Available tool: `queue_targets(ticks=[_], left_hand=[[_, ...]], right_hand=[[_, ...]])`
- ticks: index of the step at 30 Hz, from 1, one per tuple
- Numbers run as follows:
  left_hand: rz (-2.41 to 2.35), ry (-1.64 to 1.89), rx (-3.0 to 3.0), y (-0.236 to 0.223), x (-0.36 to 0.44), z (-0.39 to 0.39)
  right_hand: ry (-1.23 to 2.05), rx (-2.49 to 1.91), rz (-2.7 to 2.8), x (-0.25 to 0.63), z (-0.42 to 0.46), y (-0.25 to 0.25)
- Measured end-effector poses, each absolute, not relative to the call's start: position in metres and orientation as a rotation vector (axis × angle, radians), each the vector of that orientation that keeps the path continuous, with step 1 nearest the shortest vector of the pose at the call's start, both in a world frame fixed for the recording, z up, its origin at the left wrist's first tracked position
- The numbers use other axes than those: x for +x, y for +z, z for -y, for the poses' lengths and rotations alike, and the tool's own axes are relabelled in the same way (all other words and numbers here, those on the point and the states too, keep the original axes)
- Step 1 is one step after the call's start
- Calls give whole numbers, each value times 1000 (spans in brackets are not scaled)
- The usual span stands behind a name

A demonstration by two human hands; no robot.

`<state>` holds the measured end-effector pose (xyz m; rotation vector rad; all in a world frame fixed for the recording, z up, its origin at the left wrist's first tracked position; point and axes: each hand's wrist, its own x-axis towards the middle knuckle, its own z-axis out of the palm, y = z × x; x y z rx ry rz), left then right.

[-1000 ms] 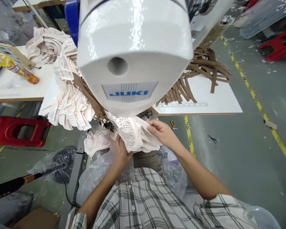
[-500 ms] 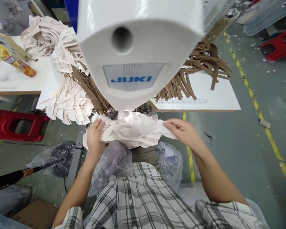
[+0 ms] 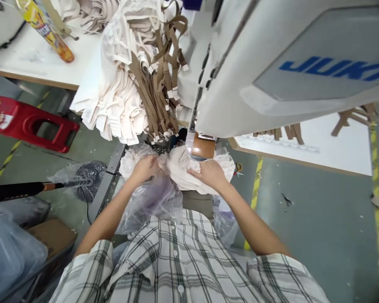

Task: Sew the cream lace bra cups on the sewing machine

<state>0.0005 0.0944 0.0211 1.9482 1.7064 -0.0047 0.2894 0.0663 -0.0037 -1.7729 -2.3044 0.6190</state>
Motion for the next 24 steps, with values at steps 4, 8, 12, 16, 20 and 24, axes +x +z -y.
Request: queue_targets(ticks=[4, 8, 12, 16, 20, 24], left_hand=[[-2138, -260, 1662, 5, -70, -110], [-2191, -413, 1579, -6, -97, -104], [-2214, -420, 1690, 22, -75, -77], [-1970, -189, 1996, 80, -27, -39], [-1489, 455, 1927, 114, -7, -27], [-1160, 530, 1431, 104, 2, -48]], right_hand=[[514, -1787, 2325, 273, -47, -23], [579, -1809, 2131, 286, -48, -18], [587, -1602, 2035, 264, -55, 11], [873, -1052, 2349, 212, -61, 43], [1074, -832, 2583, 202, -61, 71], [1036, -830, 2526, 241, -33, 108]])
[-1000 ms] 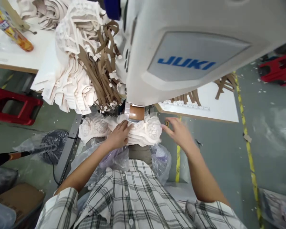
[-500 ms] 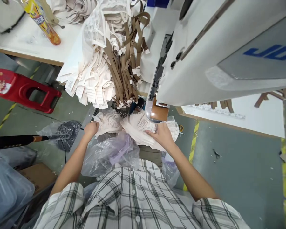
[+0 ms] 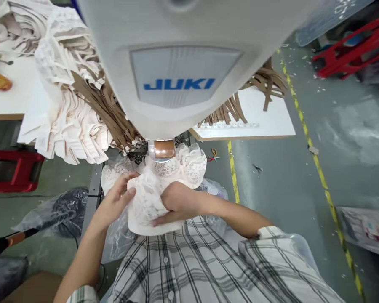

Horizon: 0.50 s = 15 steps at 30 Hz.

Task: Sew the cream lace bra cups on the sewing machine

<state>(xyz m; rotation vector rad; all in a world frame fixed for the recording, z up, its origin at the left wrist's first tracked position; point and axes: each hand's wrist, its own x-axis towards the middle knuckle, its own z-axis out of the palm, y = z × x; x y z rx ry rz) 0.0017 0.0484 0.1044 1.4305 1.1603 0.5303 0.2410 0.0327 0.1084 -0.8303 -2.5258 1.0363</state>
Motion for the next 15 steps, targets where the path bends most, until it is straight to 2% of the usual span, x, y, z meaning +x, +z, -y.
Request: queue_targets(ticks=[4, 7, 10, 15], left_hand=[[-875, 246, 1121, 90, 32, -54], [-892, 242, 1405, 99, 63, -49], [-833, 194, 1693, 122, 92, -48], [-816, 294, 1974, 151, 109, -63]], right_hand=[[1162, -917, 2524, 294, -3, 140], [1347, -1168, 2517, 328, 4, 149], [1176, -1520, 2228, 343, 0, 145], [1385, -1314, 1807, 327, -24, 131]])
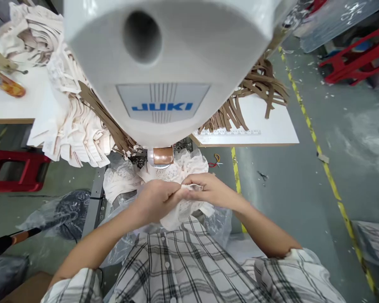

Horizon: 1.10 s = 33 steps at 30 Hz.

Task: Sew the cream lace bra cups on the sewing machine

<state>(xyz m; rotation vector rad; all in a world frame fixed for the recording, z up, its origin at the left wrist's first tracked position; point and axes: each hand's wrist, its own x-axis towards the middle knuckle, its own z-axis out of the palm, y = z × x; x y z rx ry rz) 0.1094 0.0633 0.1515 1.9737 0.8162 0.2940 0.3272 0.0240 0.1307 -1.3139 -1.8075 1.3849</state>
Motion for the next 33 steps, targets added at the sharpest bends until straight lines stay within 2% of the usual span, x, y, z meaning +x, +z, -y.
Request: queue_targets(ticks=[5, 9, 18, 23, 26, 29, 33], left_hand=[[-1209, 563, 1936, 168, 95, -97], [-1473, 641, 1760, 172, 89, -120], [-1512, 709, 1738, 161, 88, -132], [-1523, 657, 1771, 167, 90, -133], [-1522, 619, 1780, 172, 90, -133], [-1494, 675, 1786, 176, 88, -133], [-1459, 746, 1780, 177, 85, -133]], right_hand=[[1172, -1383, 1617, 310, -62, 131], [1196, -1387, 1605, 306, -94, 135], [1264, -1420, 1540, 307, -111, 140], [1316, -1446, 1436, 309, -112, 117], [1449, -1250, 1357, 310, -98, 86], [1749, -970, 1404, 309, -76, 57], [1990, -970, 1288, 310, -52, 41]])
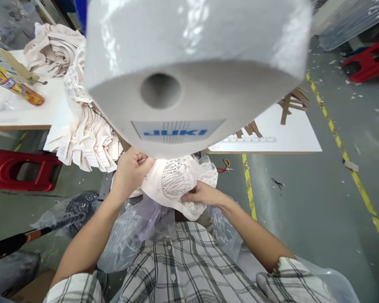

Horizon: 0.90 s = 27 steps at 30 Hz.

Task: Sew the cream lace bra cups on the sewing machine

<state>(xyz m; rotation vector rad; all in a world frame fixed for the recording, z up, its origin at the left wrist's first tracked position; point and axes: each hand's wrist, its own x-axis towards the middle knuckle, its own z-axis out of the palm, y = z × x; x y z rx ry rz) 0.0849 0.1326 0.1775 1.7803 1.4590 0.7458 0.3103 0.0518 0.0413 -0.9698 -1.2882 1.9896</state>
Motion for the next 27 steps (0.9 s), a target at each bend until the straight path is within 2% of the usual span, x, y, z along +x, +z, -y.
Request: queue_targets(ticks=[6, 12, 18, 22, 24, 27], left_hand=[[-1448, 806, 1775, 173, 86, -132], [-1448, 794, 1836, 166, 79, -130], [-1376, 1080, 2314, 165, 74, -98], [-586, 1162, 2586, 179, 99, -59], [-331, 1029, 2670, 188, 111, -44], [-377, 572, 2624, 190, 118, -33]], right_hand=[[2092, -1158, 701, 316, -37, 38], [1974, -1215, 623, 321, -25, 43], [1660, -1286, 1143, 347, -17, 81], [1462, -1183, 1603, 346, -17, 122], [1418, -1077, 1774, 336, -14, 145], [1413, -962, 2088, 322, -2, 174]])
